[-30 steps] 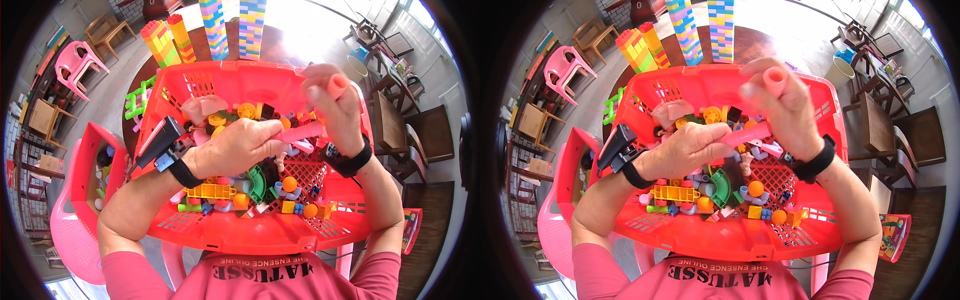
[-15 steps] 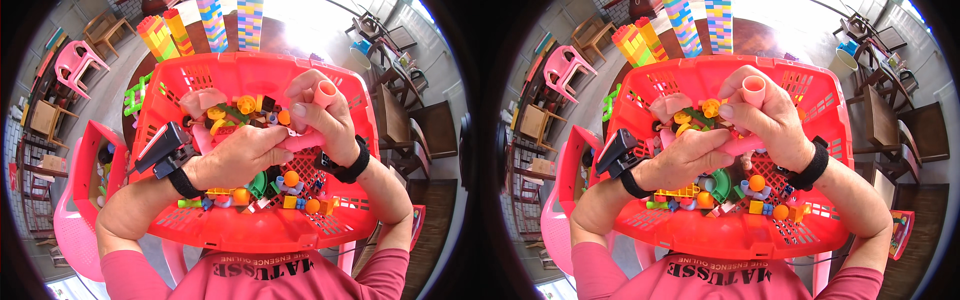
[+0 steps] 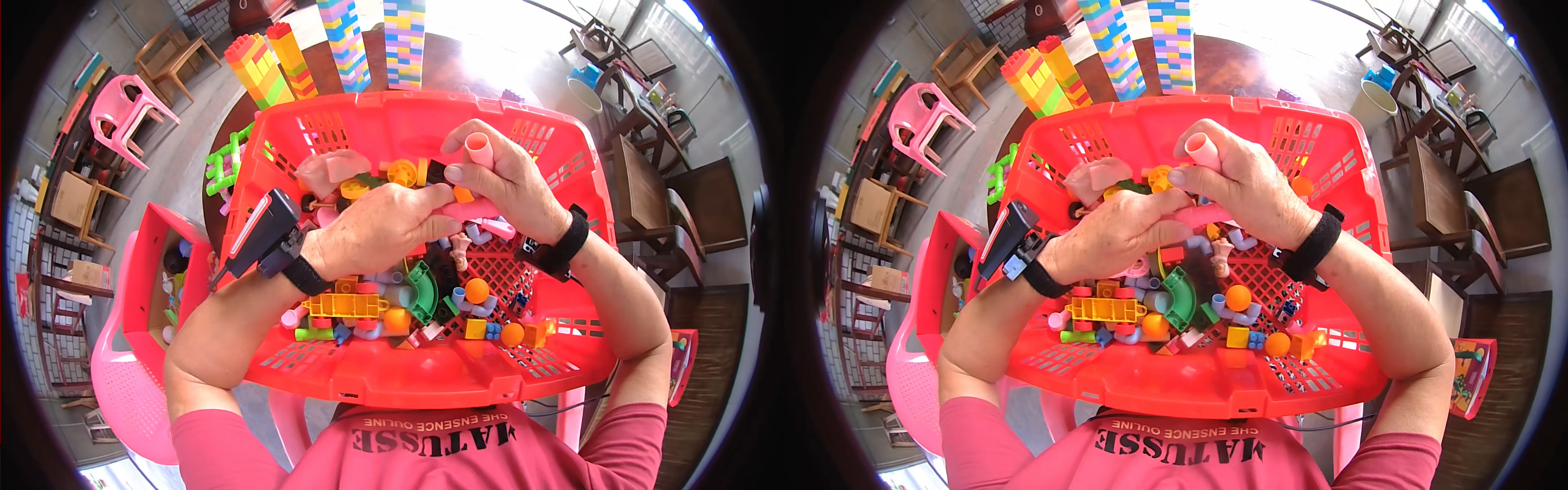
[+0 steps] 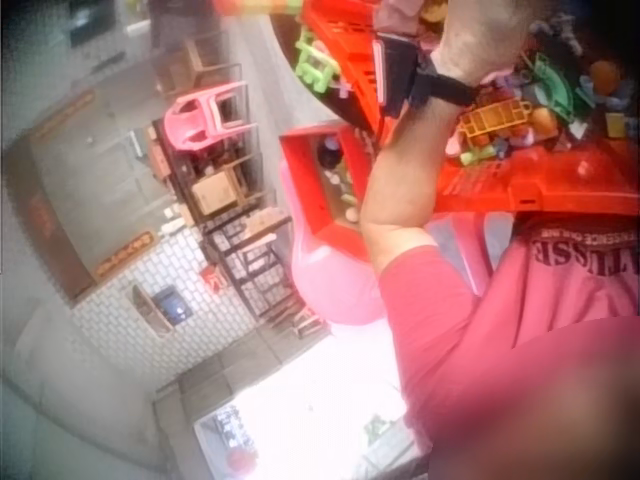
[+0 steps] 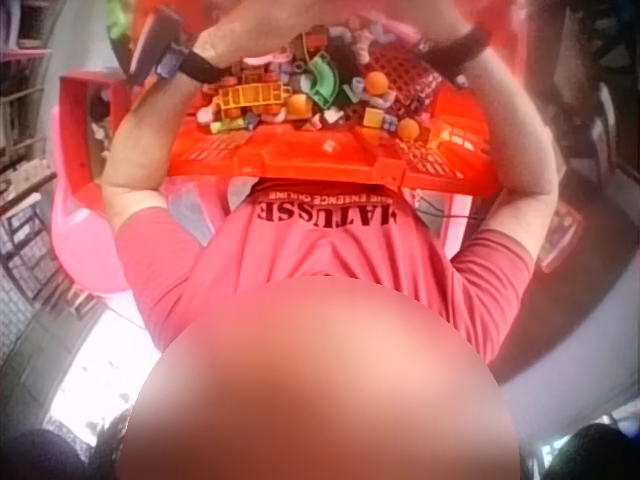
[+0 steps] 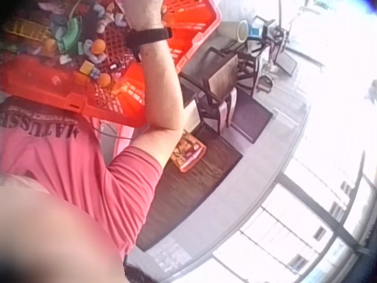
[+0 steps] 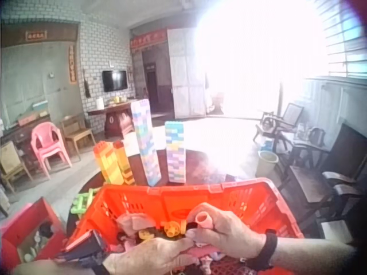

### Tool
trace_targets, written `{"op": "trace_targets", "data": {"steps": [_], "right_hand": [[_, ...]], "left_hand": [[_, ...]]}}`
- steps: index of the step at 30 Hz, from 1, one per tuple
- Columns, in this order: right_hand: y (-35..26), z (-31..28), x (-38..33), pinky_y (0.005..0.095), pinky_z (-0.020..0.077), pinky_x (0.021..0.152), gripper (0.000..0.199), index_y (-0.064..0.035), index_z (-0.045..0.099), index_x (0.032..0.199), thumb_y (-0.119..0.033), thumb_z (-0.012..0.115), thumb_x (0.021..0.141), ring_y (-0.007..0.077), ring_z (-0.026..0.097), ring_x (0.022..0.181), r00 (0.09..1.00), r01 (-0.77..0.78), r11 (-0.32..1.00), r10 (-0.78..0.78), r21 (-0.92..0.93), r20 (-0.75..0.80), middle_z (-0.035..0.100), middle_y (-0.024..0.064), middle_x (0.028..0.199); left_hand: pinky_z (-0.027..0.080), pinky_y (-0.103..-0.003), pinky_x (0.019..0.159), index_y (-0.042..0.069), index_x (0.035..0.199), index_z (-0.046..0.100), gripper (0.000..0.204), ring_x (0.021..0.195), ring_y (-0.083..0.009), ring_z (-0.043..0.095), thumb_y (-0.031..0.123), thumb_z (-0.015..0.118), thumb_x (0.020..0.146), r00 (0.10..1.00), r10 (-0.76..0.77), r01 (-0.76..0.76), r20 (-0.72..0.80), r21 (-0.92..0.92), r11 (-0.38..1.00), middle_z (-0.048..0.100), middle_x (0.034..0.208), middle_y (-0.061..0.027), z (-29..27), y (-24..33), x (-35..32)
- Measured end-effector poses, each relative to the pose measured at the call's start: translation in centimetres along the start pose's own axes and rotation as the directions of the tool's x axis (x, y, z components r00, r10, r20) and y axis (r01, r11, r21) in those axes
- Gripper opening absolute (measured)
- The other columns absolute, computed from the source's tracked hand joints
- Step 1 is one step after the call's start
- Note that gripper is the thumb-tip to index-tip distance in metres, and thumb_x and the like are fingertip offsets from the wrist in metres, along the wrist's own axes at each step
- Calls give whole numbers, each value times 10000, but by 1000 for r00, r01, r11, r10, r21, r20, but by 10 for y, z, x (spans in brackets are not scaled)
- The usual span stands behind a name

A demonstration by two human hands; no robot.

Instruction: The person assembles pink and green toy pipes and joints by hand while they are in a basket.

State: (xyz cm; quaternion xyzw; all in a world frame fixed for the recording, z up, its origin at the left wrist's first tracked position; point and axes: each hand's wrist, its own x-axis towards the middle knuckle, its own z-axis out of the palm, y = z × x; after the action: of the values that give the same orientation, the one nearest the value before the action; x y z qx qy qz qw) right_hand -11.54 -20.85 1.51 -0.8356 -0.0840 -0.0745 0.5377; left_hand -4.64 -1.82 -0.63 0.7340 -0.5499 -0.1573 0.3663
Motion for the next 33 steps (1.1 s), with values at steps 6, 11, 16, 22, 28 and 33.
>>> {"op": "trace_targets", "data": {"steps": [6,11,16,22,28,33], "right_hand": [[4,-9,2,232,411,636,313,-79,499,1144,-283,558,914,64,458,720,1000,9,999,-9,-42,-9,483,-7,847],[8,-26,6,255,424,636,265,-44,503,1132,-233,513,946,81,477,709,998,55,990,-51,-128,35,511,3,838],[10,-36,8,394,472,678,191,-9,545,982,-158,599,875,357,609,780,976,210,894,-167,-397,140,603,173,806],[11,-40,8,412,478,675,206,-20,566,970,-139,642,819,374,613,802,956,286,813,-206,-507,209,609,178,792],[15,-29,7,366,469,642,230,-8,537,939,-132,675,805,333,581,718,979,189,914,-148,-358,139,574,155,755],[15,-15,4,276,443,673,245,-2,549,1000,-78,673,802,110,483,722,983,17,978,21,-206,182,517,100,770]], "left_hand": [[484,-468,635,21,1007,559,347,733,-389,637,361,529,945,995,23,-8,-95,162,987,625,733,-217,-12,-10,1],[482,-456,625,41,967,572,317,738,-378,644,353,520,955,985,-94,116,-145,149,982,632,727,-197,-25,-9,2],[469,-455,607,42,954,570,309,735,-374,643,348,531,951,978,-141,171,-153,200,965,630,723,-194,-29,-9,2],[464,-459,612,41,950,569,304,751,-383,638,343,538,948,972,-142,184,-185,236,954,616,713,-206,-28,-13,2],[417,-262,551,67,1069,563,412,588,-89,495,451,431,995,928,-265,97,-261,-517,850,520,684,-3,-37,-7,5],[423,-271,611,51,1144,507,431,605,-97,485,449,436,995,900,-281,-139,-332,-832,537,511,735,-8,-44,-3,3]]}}
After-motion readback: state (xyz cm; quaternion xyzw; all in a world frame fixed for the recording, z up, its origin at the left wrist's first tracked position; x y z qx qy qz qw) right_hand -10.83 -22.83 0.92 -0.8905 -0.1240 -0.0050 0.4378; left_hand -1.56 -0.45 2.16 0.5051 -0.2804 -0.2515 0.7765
